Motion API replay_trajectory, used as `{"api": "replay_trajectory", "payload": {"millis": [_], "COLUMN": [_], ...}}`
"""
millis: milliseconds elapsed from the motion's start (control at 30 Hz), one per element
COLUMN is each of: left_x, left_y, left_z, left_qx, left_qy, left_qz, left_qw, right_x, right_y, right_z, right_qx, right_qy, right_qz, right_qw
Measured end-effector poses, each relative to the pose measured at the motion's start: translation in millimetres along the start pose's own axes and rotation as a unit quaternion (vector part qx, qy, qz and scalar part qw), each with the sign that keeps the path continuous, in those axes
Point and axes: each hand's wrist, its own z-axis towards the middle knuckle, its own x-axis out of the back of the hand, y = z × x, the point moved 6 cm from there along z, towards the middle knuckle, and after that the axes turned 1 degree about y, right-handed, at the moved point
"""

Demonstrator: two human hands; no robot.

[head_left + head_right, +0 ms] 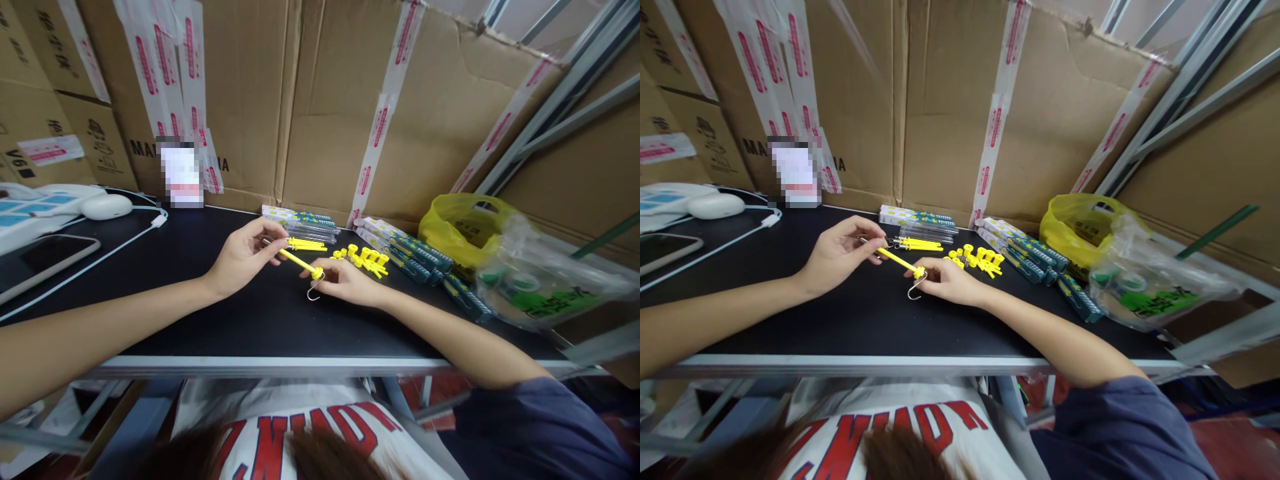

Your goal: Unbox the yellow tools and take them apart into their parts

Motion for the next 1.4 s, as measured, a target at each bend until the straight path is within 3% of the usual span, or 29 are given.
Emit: {"api": "replay_trajectory", "payload": {"millis": [200,367,467,600,800,1000,1200,1300,1400], "left_x": [2.4,5.4,4.6,-6.3,-24.3,-18.0,-10.0,-11.7,-17.7], "left_y": [-4.1,-8.9,-14.6,-18.6,-17.3,-16.6,-18.9,-16.6,-6.5], "left_z": [1.9,4.7,5.5,1.2,-8.5,-4.1,-2.2,-4.5,-7.6], "left_qx": [0.019,0.037,0.063,0.098,0.121,0.096,0.094,0.082,0.007], "left_qy": [0.013,0.022,0.013,-0.038,-0.136,-0.123,-0.102,-0.134,-0.185], "left_qz": [0.013,0.001,-0.021,-0.053,-0.046,-0.011,0.060,0.119,0.215], "left_qw": [1.000,0.999,0.998,0.993,0.982,0.988,0.989,0.980,0.959], "right_x": [4.2,-0.6,0.5,6.1,6.3,7.9,16.7,16.7,15.2], "right_y": [10.1,6.0,5.2,5.3,5.8,7.4,3.6,3.4,2.8], "right_z": [2.2,1.7,2.4,4.0,3.3,4.0,4.1,2.4,0.4], "right_qx": [-0.063,-0.046,-0.029,0.002,0.016,0.015,0.043,0.049,0.052], "right_qy": [-0.001,-0.018,0.006,0.066,0.084,0.078,0.130,0.137,0.139], "right_qz": [0.155,0.137,0.135,0.143,0.118,0.161,0.204,0.188,0.154], "right_qw": [0.986,0.989,0.990,0.987,0.989,0.984,0.969,0.971,0.977]}}
